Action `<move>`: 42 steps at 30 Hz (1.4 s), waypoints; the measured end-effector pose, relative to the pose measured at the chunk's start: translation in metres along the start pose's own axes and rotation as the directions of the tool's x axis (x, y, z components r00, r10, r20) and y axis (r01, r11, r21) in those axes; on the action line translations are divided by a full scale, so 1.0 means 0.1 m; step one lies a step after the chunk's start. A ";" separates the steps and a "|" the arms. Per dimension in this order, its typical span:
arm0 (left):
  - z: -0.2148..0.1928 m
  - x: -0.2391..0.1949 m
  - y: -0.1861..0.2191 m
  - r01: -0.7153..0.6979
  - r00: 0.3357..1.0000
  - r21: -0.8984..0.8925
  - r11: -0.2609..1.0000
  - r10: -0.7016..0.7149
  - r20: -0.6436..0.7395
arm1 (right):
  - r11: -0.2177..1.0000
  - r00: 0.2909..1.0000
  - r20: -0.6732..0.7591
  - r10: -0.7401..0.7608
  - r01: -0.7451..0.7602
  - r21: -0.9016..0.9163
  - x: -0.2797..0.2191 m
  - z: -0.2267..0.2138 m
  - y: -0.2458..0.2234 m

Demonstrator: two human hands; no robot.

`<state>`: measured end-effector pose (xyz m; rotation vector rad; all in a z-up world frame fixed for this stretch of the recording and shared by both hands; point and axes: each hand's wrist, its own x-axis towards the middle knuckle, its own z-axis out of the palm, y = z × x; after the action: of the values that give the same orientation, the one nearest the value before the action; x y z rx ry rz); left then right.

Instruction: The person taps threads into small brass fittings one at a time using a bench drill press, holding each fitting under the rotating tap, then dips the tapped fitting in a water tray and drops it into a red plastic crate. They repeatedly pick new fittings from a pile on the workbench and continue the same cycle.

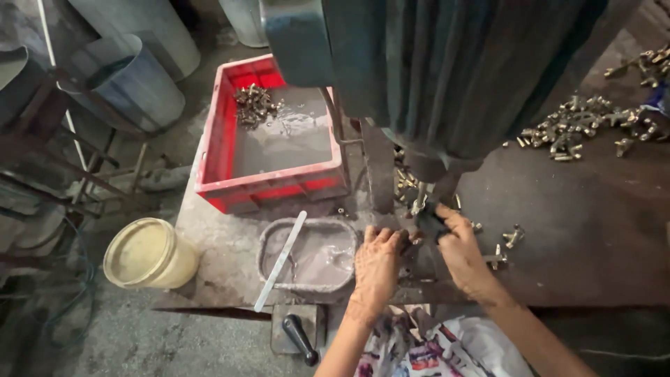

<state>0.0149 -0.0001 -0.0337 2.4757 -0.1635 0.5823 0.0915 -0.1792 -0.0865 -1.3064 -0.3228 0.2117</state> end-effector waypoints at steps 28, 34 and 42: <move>-0.60 -0.04 0.47 0.354 0.739 -0.934 0.051 -0.628 0.246 | 0.981 0.984 -0.042 0.175 -0.171 0.087 -0.06 -0.03 -0.01; -0.69 0.16 0.54 -0.338 0.649 -0.260 0.904 0.025 -0.760 | 0.967 0.998 -0.065 0.024 -0.040 -0.250 -0.08 -0.50 0.68; -0.45 0.19 0.13 0.276 0.933 0.067 0.959 -0.284 0.219 | 0.912 0.971 -0.138 0.194 -0.230 -0.339 -0.28 -0.76 0.80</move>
<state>0.0125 0.0146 0.0147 2.5337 0.1129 0.1815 0.0939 -0.2376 -0.1844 -1.7062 -0.1331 0.2788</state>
